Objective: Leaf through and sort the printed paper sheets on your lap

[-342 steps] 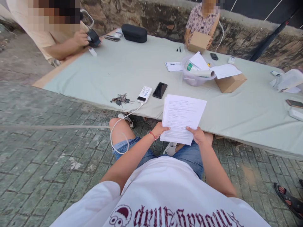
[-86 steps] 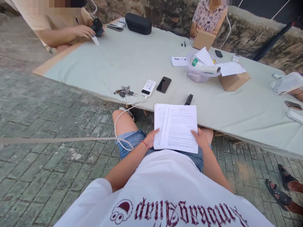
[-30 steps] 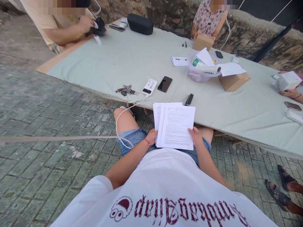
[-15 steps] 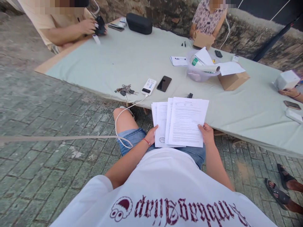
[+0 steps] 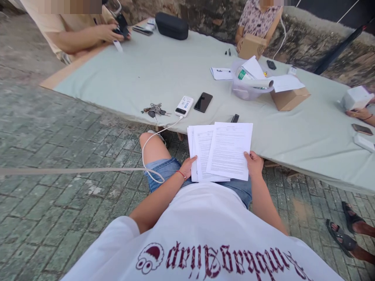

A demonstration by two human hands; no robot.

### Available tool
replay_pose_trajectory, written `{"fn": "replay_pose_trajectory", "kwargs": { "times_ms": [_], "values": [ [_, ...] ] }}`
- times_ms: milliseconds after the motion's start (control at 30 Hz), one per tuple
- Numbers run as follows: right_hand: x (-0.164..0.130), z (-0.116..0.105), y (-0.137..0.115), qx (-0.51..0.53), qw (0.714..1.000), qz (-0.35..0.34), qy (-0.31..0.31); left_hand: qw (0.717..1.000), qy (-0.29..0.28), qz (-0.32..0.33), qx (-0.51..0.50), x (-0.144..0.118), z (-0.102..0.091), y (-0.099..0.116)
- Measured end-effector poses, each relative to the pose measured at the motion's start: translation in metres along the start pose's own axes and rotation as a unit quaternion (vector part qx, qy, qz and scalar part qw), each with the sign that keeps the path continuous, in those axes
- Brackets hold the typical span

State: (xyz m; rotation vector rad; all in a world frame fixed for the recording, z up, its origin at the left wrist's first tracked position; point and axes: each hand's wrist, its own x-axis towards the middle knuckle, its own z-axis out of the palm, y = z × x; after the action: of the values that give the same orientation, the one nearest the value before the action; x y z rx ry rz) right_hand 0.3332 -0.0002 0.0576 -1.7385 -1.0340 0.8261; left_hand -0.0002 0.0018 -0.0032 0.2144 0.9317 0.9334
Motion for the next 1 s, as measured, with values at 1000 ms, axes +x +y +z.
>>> {"fn": "replay_pose_trajectory", "kwargs": {
  "times_ms": [1000],
  "values": [
    [0.0,0.073,-0.011,0.156,0.939,0.136,-0.276,0.974,-0.003,0.116,0.193,-0.001,0.021,0.011]
  ]
}}
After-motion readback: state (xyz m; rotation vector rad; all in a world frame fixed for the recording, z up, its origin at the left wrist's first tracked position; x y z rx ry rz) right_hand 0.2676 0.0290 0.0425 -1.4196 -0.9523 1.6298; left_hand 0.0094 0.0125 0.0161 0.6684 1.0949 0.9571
